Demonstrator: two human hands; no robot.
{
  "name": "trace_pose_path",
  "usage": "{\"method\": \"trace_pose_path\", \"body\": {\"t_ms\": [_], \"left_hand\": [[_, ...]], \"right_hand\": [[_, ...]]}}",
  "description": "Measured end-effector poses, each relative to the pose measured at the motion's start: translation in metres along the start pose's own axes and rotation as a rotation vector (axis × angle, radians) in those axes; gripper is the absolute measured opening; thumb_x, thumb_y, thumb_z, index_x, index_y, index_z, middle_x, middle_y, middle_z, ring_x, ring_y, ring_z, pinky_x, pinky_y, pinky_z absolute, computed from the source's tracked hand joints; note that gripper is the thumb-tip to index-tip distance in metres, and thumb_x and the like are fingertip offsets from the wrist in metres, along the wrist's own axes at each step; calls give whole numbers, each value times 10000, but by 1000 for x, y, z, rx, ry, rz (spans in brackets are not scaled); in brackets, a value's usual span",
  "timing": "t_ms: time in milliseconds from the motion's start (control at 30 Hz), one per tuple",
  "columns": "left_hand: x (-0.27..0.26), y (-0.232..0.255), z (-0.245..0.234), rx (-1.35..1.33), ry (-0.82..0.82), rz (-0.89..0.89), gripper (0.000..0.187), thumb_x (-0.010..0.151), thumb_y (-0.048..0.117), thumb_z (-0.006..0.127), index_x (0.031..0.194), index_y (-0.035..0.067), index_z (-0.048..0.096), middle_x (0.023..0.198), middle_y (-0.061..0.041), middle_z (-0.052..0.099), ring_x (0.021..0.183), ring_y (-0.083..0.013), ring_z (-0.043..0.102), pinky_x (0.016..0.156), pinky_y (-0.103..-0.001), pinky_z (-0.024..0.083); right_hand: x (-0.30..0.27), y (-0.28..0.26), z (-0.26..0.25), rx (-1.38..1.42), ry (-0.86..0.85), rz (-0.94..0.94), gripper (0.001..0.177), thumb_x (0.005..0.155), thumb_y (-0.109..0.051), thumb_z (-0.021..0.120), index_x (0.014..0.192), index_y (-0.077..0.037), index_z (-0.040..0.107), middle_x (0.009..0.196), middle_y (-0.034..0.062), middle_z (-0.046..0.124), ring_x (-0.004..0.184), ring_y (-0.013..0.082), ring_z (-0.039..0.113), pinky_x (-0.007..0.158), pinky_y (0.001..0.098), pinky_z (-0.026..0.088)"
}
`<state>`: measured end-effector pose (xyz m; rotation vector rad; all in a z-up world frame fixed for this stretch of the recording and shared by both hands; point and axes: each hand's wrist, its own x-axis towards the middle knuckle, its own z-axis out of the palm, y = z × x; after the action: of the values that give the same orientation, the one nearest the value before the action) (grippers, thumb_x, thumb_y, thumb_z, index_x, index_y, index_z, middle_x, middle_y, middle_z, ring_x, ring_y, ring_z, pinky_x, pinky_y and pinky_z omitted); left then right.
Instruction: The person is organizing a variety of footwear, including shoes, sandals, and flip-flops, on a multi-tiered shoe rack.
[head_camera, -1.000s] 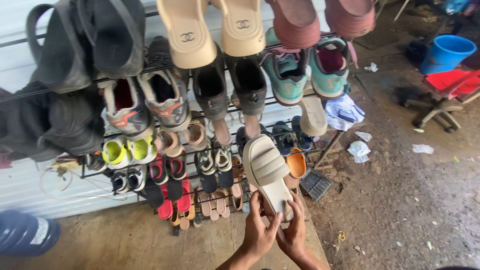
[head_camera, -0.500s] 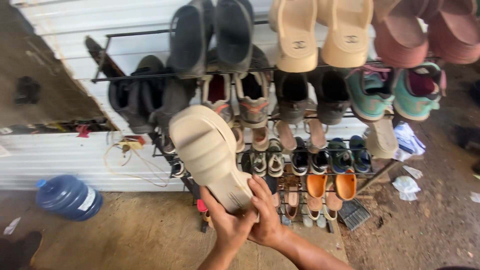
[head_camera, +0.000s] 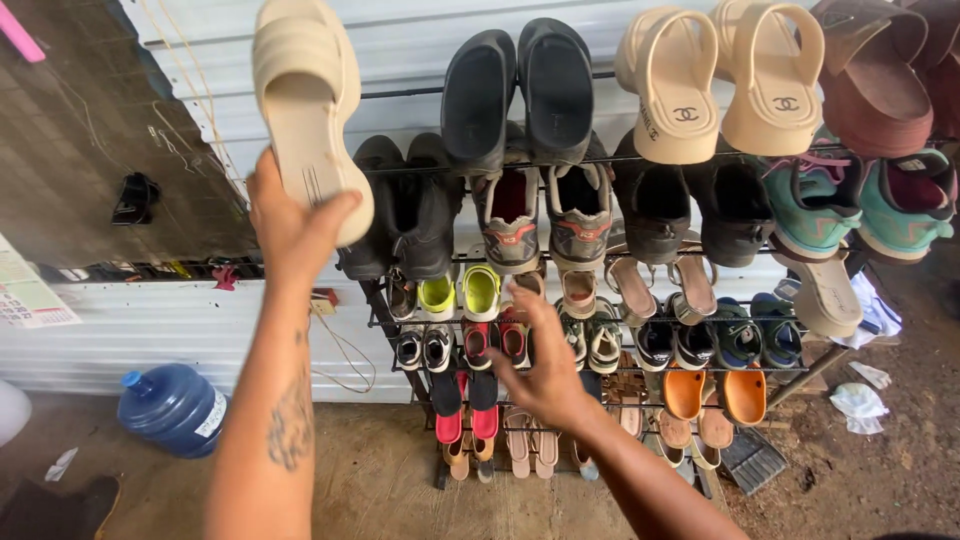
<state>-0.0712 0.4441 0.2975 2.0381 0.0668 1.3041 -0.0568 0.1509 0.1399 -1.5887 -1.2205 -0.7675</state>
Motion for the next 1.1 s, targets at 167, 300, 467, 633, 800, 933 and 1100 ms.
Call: {"method": "trace_pose_path", "body": {"t_ms": [167, 300, 467, 633, 800, 933, 1100], "left_hand": [[66, -15, 10, 90, -161, -97, 562, 660, 274, 834, 1127, 12, 662, 1118, -171, 688, 1058, -314, 699, 931, -442, 562], [87, -50, 37, 110, -175, -13, 511, 647, 268, 870, 1036, -12, 692, 1036, -216, 707, 975, -355, 701, 830, -462, 568], [100, -68, 55, 91, -204, -85, 472, 661, 291, 839, 987, -22, 701, 962, -197, 766, 902, -327, 760, 850, -427, 590], [103, -90, 62, 40, -164, -96, 484, 669, 308, 832, 1011, -13, 710, 984, -197, 760, 922, -322, 755, 862, -419, 587], [104, -105, 64, 36, -124, -65, 511, 697, 319, 842, 1041, -30, 696, 989, -222, 755, 926, -339, 754, 876, -435, 594], [105, -127, 65, 102, -87, 1, 578, 746, 315, 855, 1117, -68, 632, 1041, -269, 712, 957, -392, 734, 834, -485, 611], [105, -134, 59, 100, -155, -7, 573, 785, 301, 813, 1183, -47, 590, 1099, -259, 702, 1011, -396, 744, 882, -481, 624]], "right_hand": [[-12, 10, -20, -137, 37, 334, 751, 869, -134, 800, 1476, 26, 388, 1452, 246, 551, 1168, 293, 649, 985, 416, 593], [-16, -6, -33, -184, 105, 377, 665, 889, -82, 769, 1452, 6, 426, 1407, 239, 576, 1264, 327, 624, 960, 404, 602], [-38, -8, -31, -234, 129, 493, 645, 886, -82, 742, 1453, -13, 444, 1365, 214, 570, 1193, 297, 646, 906, 377, 614], [-41, -12, -29, -257, 147, 621, 592, 885, -85, 734, 1410, -15, 469, 1376, 193, 563, 1121, 253, 680, 842, 345, 629], [-41, -11, -23, -270, 166, 540, 544, 899, -43, 729, 1387, 3, 493, 1379, 202, 561, 1176, 274, 656, 879, 347, 624], [-45, -8, -16, -235, 207, 577, 518, 887, -47, 738, 1355, 3, 522, 1394, 187, 567, 1114, 252, 682, 832, 325, 626], [-44, -9, -10, -226, 228, 597, 514, 891, -32, 739, 1363, -1, 538, 1400, 186, 567, 1144, 250, 678, 828, 312, 639]]}}
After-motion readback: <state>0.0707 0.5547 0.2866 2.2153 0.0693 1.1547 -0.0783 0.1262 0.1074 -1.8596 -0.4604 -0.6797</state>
